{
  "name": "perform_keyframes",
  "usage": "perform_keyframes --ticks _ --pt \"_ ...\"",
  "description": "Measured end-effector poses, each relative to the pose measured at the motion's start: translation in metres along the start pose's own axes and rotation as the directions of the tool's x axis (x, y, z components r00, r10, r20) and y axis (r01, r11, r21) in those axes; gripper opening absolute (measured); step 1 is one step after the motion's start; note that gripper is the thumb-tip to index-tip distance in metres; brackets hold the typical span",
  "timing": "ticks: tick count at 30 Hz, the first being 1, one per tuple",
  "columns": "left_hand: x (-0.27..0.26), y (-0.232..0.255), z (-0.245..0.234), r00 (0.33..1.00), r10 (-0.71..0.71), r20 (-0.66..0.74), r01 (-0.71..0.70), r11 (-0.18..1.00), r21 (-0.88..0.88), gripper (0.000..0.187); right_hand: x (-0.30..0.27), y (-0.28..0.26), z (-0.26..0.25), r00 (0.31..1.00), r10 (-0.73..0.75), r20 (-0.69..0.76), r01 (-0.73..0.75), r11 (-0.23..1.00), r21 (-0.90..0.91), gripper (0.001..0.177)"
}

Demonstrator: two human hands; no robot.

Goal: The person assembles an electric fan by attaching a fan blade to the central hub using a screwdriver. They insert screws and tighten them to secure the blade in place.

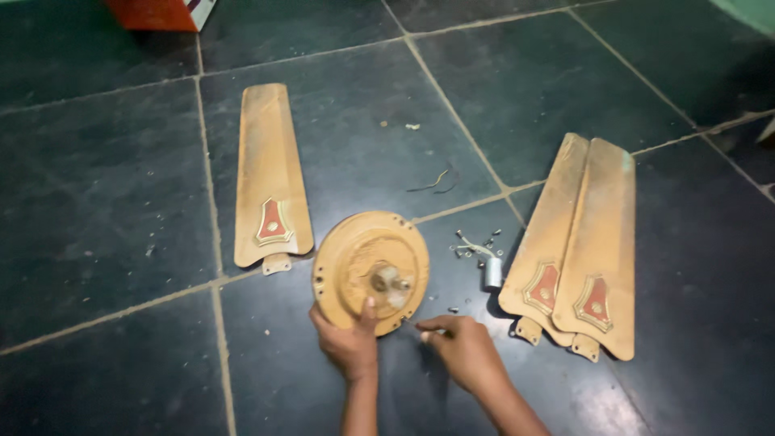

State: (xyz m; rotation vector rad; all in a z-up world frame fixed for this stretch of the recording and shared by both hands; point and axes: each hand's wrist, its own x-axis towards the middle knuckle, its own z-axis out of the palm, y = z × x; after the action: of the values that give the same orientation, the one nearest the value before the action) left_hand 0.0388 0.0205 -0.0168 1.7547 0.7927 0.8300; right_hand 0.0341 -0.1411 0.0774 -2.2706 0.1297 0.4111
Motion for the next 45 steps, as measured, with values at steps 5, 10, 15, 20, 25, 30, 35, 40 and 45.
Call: perform_keyframes --ticks 5,10,15,20,25,30,35,40,45 --pt "0.005 -0.004 0.006 0.993 -0.075 -0.087 0.081 0.994 0.073 0.068 -0.009 -0.031 -0.015 0.996 -0.091 0.024 0.094 0.985 -0.147 0.025" --pt "0.006 -0.001 0.007 0.995 -0.033 -0.099 0.037 0.998 0.041 0.064 -0.013 -0.051 -0.028 0.997 -0.027 -0.066 0.022 0.996 -0.082 0.024" --pt "0.008 0.005 0.004 0.994 -0.077 -0.074 0.085 0.991 0.099 0.065 -0.005 -0.050 -0.032 0.932 -0.226 -0.283 0.311 0.901 0.303 0.035" --pt "0.011 0.007 0.004 0.995 -0.087 -0.042 0.090 0.993 0.078 0.066 0.008 -0.041 -0.033 1.000 0.004 -0.023 0.013 0.709 0.705 0.039" --pt "0.008 0.001 0.005 0.998 -0.049 -0.027 0.052 0.994 0.099 0.065 0.008 -0.035 -0.054 0.999 0.030 -0.043 -0.011 0.920 0.391 0.032" --pt "0.006 -0.004 0.007 0.999 -0.034 -0.038 0.037 0.994 0.098 0.067 0.000 -0.041 -0.061 0.989 0.143 -0.025 -0.145 0.983 -0.115 0.023" --pt "0.006 -0.011 0.008 0.999 0.020 -0.040 -0.015 0.992 0.126 0.070 -0.004 -0.042 -0.048 0.997 -0.054 0.047 0.065 0.958 -0.278 0.027" --pt "0.007 -0.012 0.008 0.998 0.049 -0.036 -0.046 0.994 0.097 0.069 -0.002 -0.039 -0.036 0.995 -0.093 0.025 0.096 0.939 -0.331 0.026" --pt "0.008 -0.010 0.007 1.000 -0.014 -0.021 0.016 0.996 0.090 0.070 -0.003 -0.041 -0.027 0.992 -0.122 0.024 0.122 0.921 -0.369 0.023"
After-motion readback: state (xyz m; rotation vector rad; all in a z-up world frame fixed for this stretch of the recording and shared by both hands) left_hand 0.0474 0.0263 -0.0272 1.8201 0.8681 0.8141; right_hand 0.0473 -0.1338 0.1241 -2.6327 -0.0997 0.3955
